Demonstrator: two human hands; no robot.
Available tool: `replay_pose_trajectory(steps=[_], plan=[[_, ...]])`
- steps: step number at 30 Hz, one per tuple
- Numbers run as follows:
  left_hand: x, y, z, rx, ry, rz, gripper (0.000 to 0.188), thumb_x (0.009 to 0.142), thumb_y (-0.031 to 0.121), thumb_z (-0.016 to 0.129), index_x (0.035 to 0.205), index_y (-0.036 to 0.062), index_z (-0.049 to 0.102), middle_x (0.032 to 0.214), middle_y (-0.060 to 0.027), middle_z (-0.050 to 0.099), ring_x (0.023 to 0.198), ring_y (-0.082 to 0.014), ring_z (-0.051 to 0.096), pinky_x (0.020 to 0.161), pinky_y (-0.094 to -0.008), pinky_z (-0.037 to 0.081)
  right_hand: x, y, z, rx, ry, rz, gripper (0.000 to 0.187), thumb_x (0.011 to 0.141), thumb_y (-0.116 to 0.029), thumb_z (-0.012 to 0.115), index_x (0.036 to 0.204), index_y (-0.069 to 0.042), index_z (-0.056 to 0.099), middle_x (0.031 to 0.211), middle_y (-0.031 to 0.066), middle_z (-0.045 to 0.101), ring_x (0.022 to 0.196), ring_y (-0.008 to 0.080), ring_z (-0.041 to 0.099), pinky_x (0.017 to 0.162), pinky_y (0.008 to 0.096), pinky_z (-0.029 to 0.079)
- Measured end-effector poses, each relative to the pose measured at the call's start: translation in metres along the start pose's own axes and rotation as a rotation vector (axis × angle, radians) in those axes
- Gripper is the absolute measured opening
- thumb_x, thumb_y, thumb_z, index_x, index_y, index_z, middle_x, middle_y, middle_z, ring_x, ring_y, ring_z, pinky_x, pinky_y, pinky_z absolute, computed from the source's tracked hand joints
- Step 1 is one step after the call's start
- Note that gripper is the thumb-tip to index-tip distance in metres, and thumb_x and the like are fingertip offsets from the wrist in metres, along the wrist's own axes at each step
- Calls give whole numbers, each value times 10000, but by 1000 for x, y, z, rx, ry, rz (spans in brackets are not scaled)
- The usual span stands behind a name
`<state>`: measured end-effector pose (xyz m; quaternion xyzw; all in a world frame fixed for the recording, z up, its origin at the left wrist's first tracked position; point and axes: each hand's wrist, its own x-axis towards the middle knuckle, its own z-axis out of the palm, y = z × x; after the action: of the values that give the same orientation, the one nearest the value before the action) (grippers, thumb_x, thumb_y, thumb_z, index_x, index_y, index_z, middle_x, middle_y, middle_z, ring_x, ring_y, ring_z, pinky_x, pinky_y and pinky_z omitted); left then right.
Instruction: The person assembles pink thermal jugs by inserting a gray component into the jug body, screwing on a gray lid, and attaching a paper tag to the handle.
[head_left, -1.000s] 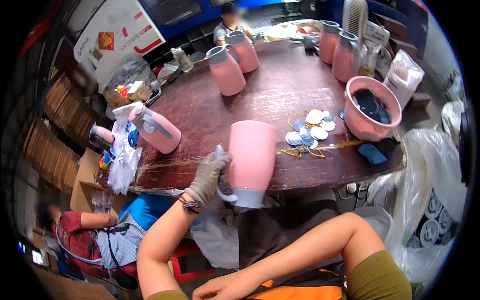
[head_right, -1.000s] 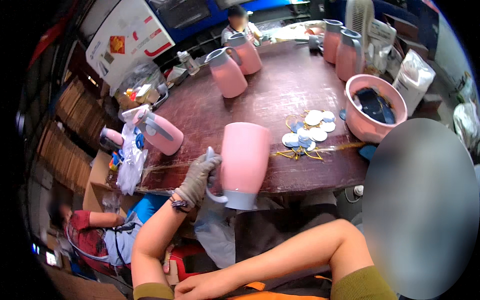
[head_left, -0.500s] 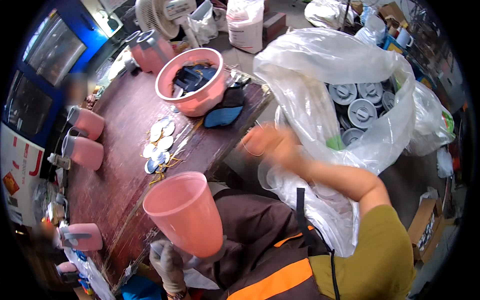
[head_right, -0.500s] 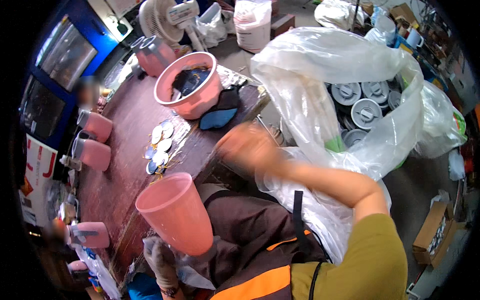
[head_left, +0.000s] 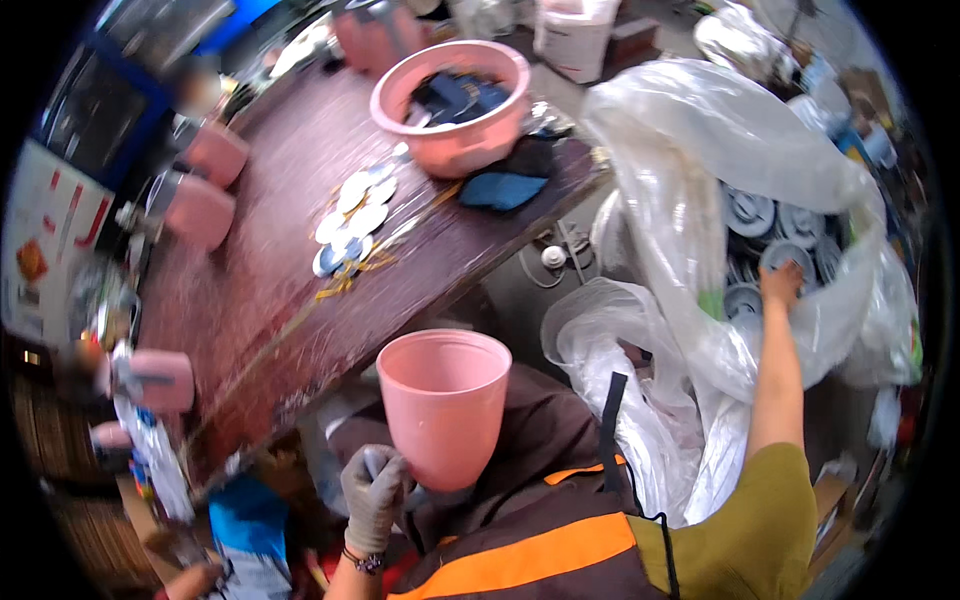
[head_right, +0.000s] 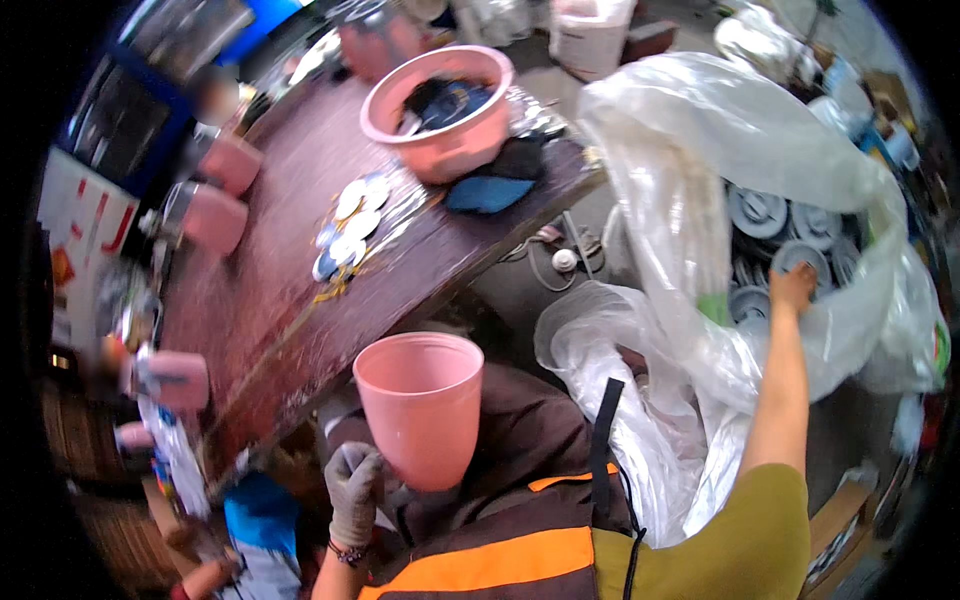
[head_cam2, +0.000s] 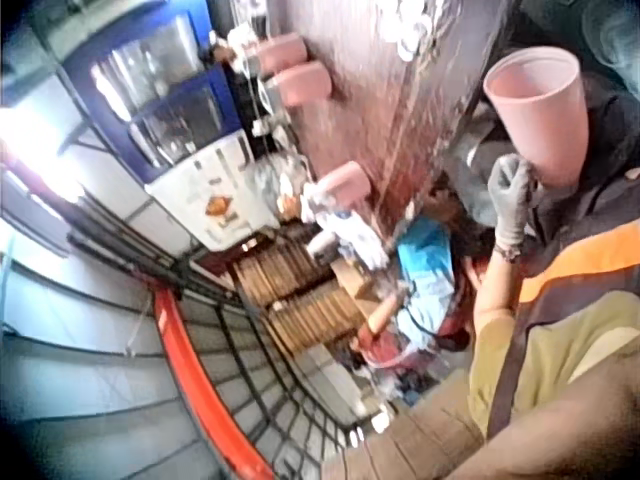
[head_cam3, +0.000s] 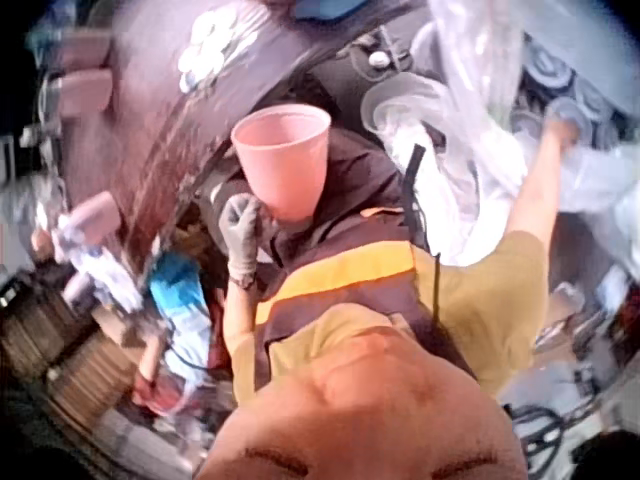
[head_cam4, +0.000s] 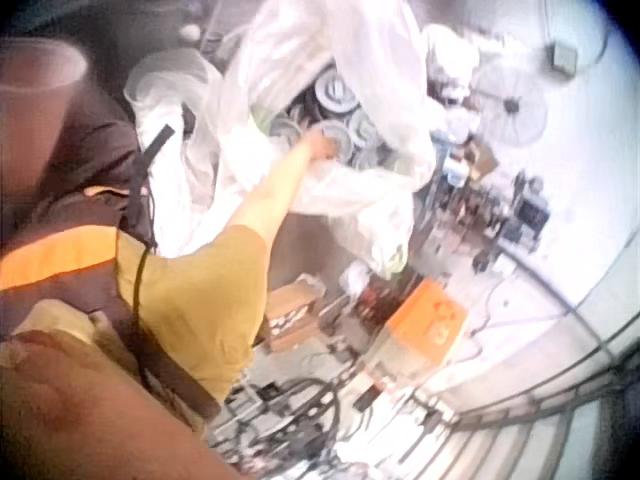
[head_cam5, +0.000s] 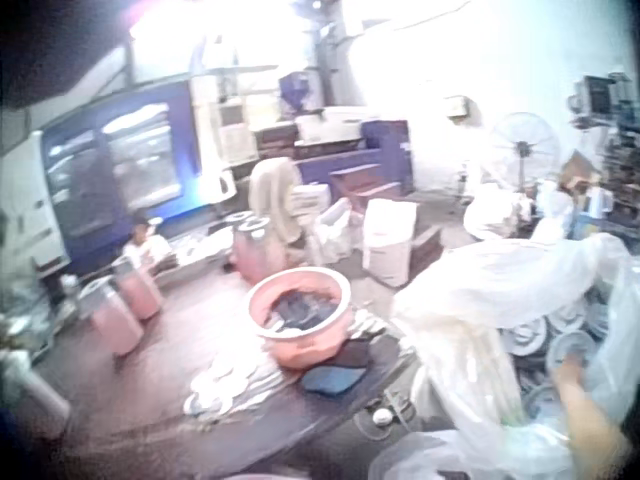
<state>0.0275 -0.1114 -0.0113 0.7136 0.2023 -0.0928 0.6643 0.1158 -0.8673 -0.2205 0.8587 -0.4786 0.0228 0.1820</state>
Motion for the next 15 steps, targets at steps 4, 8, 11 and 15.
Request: replay_pose_trajectory(steps=[4,8,11,15], plan=[[-8,-20,-6,-27,17,6,96,850,82,622,789,38,564,619,0,543,475,-61,435,449,-212,360,19,33,-2,29,173,-76,502,953,-455,437,1314,-118,529,1418,123,459,1284,315,438,987,511,400],[-22,-23,-4,-11,24,-42,115,841,145,685,838,53,616,676,26,588,543,-43,484,491,-194,388,-5,17,-76,547,179,141,561,948,-535,402,1253,-110,605,1238,117,619,1158,322,554,955,464,414],[-13,-36,-10,60,-50,9,118,827,130,709,854,48,628,733,16,612,616,-47,511,564,-217,432,52,46,-63,981,147,196,591,946,-559,419,1262,-96,608,1243,157,614,1145,317,560,967,389,404],[-18,-14,7,53,-97,-24,117,811,84,728,862,41,633,762,17,617,675,-54,530,609,-226,455,-111,-86,-203,1677,63,-346,345,988,-225,522,1202,28,617,1215,120,628,1064,172,589,938,289,437]])
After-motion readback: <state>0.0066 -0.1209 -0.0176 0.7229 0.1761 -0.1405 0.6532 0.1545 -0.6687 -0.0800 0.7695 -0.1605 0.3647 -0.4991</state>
